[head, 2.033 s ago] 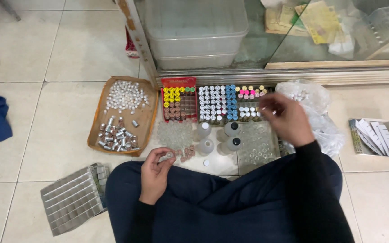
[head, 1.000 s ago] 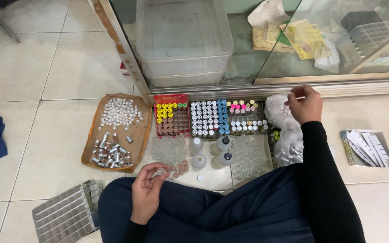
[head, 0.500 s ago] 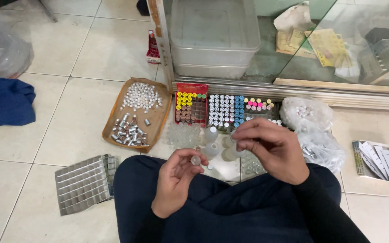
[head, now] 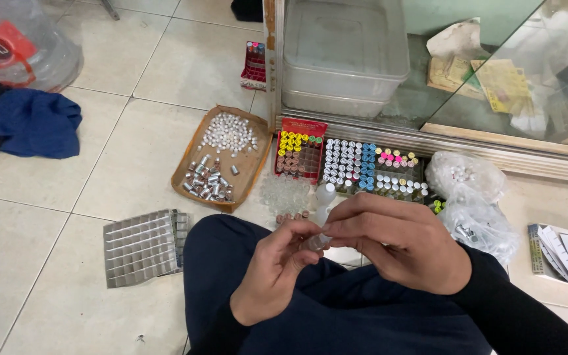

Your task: The person fills small vials with liquid from a plastic bottle, fits plastic caps onto them, and then slides the vials into silver metal housings while sitting on a tiled floor.

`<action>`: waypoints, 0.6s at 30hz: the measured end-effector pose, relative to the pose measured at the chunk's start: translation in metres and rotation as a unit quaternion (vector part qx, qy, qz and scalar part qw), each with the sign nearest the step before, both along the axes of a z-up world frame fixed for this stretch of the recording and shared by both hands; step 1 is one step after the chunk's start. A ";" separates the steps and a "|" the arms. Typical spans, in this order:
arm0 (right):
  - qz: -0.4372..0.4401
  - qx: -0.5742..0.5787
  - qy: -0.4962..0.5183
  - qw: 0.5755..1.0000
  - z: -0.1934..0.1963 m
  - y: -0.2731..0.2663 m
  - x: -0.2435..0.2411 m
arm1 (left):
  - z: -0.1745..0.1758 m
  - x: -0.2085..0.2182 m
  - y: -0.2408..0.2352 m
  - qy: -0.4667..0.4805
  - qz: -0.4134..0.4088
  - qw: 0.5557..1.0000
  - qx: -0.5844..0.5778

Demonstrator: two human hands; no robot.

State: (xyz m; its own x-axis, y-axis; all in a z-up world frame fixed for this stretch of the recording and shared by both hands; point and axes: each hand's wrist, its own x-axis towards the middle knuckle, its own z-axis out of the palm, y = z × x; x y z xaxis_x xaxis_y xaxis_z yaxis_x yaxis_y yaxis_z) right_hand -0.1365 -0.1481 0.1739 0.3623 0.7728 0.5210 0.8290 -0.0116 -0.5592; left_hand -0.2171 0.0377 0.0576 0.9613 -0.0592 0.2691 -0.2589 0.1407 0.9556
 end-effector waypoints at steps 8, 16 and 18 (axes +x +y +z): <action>0.003 -0.070 -0.072 0.995 -0.005 -0.005 -0.004 | 0.011 0.002 0.004 -0.023 -0.032 0.998 0.050; 0.031 -0.152 -0.130 0.979 -0.024 -0.017 0.003 | 0.007 0.006 0.005 -0.055 -0.042 0.984 0.164; 0.045 -0.172 -0.120 0.977 -0.030 -0.019 0.004 | 0.009 0.006 0.004 -0.050 -0.047 0.983 0.169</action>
